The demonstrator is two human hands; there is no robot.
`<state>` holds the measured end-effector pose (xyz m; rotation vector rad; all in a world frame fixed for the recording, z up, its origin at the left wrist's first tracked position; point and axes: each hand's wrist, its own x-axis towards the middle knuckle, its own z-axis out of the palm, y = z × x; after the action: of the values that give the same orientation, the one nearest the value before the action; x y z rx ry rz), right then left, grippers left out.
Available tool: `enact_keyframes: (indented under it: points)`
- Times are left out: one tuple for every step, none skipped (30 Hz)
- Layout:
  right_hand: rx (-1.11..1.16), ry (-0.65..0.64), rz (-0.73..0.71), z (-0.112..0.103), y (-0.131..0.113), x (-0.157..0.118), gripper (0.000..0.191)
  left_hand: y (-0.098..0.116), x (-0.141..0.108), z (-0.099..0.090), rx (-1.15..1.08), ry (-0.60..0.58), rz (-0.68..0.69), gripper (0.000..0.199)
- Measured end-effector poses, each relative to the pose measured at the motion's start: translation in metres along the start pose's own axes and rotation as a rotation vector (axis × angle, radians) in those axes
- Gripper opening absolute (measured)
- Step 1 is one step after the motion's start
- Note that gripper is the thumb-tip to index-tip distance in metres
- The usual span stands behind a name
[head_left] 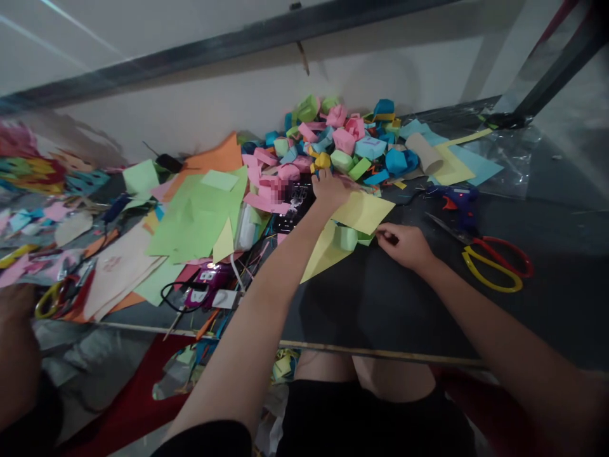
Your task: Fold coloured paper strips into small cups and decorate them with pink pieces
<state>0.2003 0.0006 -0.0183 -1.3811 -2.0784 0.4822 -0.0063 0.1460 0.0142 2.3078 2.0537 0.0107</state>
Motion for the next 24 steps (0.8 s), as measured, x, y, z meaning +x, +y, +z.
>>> enact_keyframes:
  points:
    - [0.009, 0.009, -0.001, 0.0, 0.0, 0.0, 0.023, 0.001, 0.0, 0.003, -0.022, 0.049, -0.03, 0.063]
    - [0.021, 0.018, -0.005, -0.001, -0.001, 0.0, 0.023, 0.0, 0.001, 0.006, -0.039, 0.082, -0.05, 0.058]
    - [0.033, 0.027, -0.01, -0.001, -0.001, -0.001, 0.023, -0.003, 0.002, 0.007, -0.051, 0.087, -0.043, 0.055]
    - [0.044, 0.038, -0.014, -0.001, -0.001, -0.001, 0.023, -0.006, 0.003, 0.007, -0.061, 0.075, -0.027, 0.053]
    - [0.053, 0.053, -0.015, -0.001, -0.001, -0.001, 0.023, -0.01, 0.004, 0.005, -0.07, 0.053, -0.007, 0.053]
    - [0.061, 0.069, -0.013, -0.001, -0.001, -0.001, 0.023, -0.014, 0.005, 0.003, -0.078, 0.026, 0.013, 0.053]
    - [0.067, 0.083, -0.008, -0.001, -0.001, -0.001, 0.023, -0.017, 0.006, 0.001, -0.082, -0.003, 0.027, 0.054]
    - [0.074, 0.096, -0.003, -0.001, -0.001, -0.001, 0.023, -0.02, 0.007, -0.002, -0.083, -0.029, 0.037, 0.055]
    - [0.081, 0.107, 0.003, -0.001, -0.001, -0.001, 0.023, -0.022, 0.008, -0.004, -0.082, -0.051, 0.046, 0.057]
    - [0.089, 0.123, 0.009, 0.0, -0.001, -0.002, 0.022, -0.023, 0.009, -0.007, -0.08, -0.07, 0.058, 0.06]
    - [0.099, 0.149, 0.02, 0.001, -0.001, -0.002, 0.022, -0.024, 0.01, -0.009, -0.078, -0.087, 0.069, 0.064]
    - [0.115, 0.184, 0.033, 0.002, -0.001, -0.003, 0.023, -0.025, 0.01, -0.011, -0.076, -0.103, 0.081, 0.068]
    - [0.135, 0.226, 0.048, 0.002, -0.001, -0.003, 0.027, -0.025, 0.01, -0.013, -0.074, -0.119, 0.091, 0.071]
    - [0.156, 0.265, 0.06, 0.003, -0.001, -0.004, 0.035, -0.025, 0.011, -0.014, -0.072, -0.132, 0.1, 0.073]
    - [0.176, 0.293, 0.066, 0.004, -0.001, -0.004, 0.044, -0.025, 0.011, -0.015, -0.071, -0.136, 0.106, 0.072]
    - [0.187, 0.309, 0.065, 0.004, -0.001, -0.005, 0.054, -0.025, 0.011, -0.016, -0.07, -0.13, 0.109, 0.069]
    - [0.185, 0.311, 0.057, 0.004, -0.002, -0.005, 0.063, -0.026, 0.012, -0.016, -0.066, -0.114, 0.108, 0.066]
    - [0.167, 0.304, 0.046, 0.003, -0.002, -0.005, 0.067, -0.027, 0.013, -0.017, -0.057, -0.095, 0.103, 0.063]
    - [0.138, 0.294, 0.031, 0.003, -0.003, -0.005, 0.066, -0.028, 0.014, -0.017, -0.044, -0.079, 0.097, 0.059]
    - [0.104, 0.284, 0.012, 0.002, -0.004, -0.005, 0.06, -0.03, 0.015, -0.017, -0.029, -0.073, 0.096, 0.054]
    - [0.072, 0.278, -0.009, 0.001, -0.005, -0.005, 0.05, -0.032, 0.016, -0.018, -0.015, -0.077, 0.106, 0.05]
    - [0.046, 0.271, -0.034, 0.001, -0.006, -0.005, 0.04, -0.035, 0.017, -0.018, -0.006, -0.086, 0.135, 0.046]
    - [0.028, 0.265, -0.055, 0.001, -0.007, -0.005, 0.032, -0.037, 0.018, -0.018, -0.007, -0.099, 0.176, 0.043]
    - [0.017, 0.262, -0.068, 0.001, -0.008, -0.005, 0.026, -0.039, 0.018, -0.019, -0.024, -0.106, 0.221, 0.041]
